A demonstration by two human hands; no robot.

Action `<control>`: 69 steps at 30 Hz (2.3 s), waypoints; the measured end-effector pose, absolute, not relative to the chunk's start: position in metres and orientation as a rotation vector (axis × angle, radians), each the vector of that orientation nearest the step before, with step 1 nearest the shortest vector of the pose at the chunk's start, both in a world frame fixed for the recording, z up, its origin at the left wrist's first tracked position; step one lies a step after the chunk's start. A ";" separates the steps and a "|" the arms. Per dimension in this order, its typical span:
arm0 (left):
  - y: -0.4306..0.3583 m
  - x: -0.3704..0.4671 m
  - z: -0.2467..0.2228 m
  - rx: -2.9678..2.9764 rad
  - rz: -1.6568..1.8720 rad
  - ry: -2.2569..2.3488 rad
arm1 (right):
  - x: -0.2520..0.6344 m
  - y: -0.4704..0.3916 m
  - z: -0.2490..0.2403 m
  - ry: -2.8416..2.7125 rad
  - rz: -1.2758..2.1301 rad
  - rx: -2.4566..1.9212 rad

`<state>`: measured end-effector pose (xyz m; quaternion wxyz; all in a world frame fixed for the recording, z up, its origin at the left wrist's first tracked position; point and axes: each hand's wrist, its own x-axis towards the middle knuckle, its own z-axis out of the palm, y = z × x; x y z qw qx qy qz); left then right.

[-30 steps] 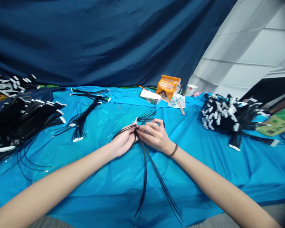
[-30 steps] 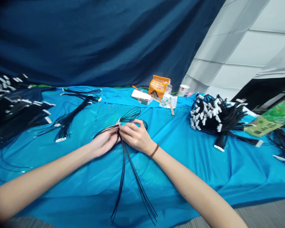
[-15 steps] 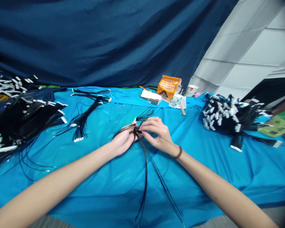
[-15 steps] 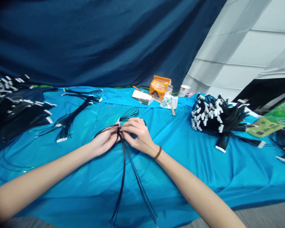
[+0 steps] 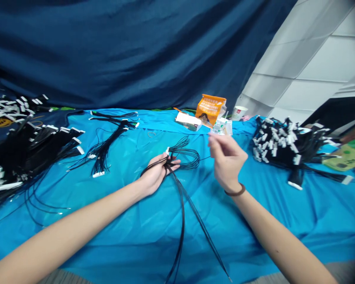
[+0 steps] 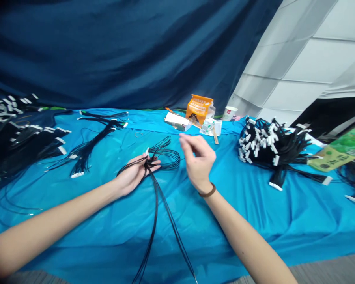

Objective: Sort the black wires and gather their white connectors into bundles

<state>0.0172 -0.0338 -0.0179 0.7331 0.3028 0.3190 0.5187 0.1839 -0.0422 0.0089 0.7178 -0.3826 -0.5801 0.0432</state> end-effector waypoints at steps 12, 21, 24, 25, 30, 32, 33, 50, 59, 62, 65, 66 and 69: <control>-0.040 0.021 -0.020 0.805 1.201 0.735 | 0.163 -0.048 -0.018 -1.980 -0.295 -0.961; -0.038 0.020 -0.022 0.837 1.192 0.726 | 0.164 -0.048 -0.017 -1.972 -0.298 -0.970; -0.038 0.020 -0.022 0.847 1.204 0.730 | 0.164 -0.048 -0.017 -1.963 -0.291 -0.972; -0.038 0.020 -0.022 0.851 1.207 0.729 | 0.164 -0.048 -0.017 -1.959 -0.289 -0.973; -0.038 0.020 -0.022 0.866 1.206 0.729 | 0.163 -0.049 -0.016 -1.955 -0.269 -0.970; -0.038 0.020 -0.022 0.871 1.205 0.734 | 0.163 -0.049 -0.016 -1.952 -0.264 -0.968; -0.038 0.020 -0.021 0.874 1.204 0.735 | 0.164 -0.049 -0.017 -1.950 -0.263 -0.967; -0.037 0.020 -0.024 0.954 1.202 0.762 | 0.163 -0.050 -0.016 -1.945 -0.239 -0.950; -0.038 0.020 -0.024 0.948 1.214 0.778 | 0.163 -0.049 -0.017 -1.959 -0.282 -0.931; -0.038 0.020 -0.024 0.950 1.215 0.776 | 0.164 -0.049 -0.017 -1.958 -0.288 -0.936; -0.038 0.020 -0.023 0.953 1.218 0.771 | 0.164 -0.050 -0.017 -1.963 -0.287 -0.940; -0.038 0.020 -0.023 0.953 1.219 0.769 | 0.164 -0.050 -0.017 -1.965 -0.288 -0.939; -0.038 0.020 -0.023 0.950 1.219 0.771 | 0.164 -0.050 -0.018 -1.966 -0.291 -0.937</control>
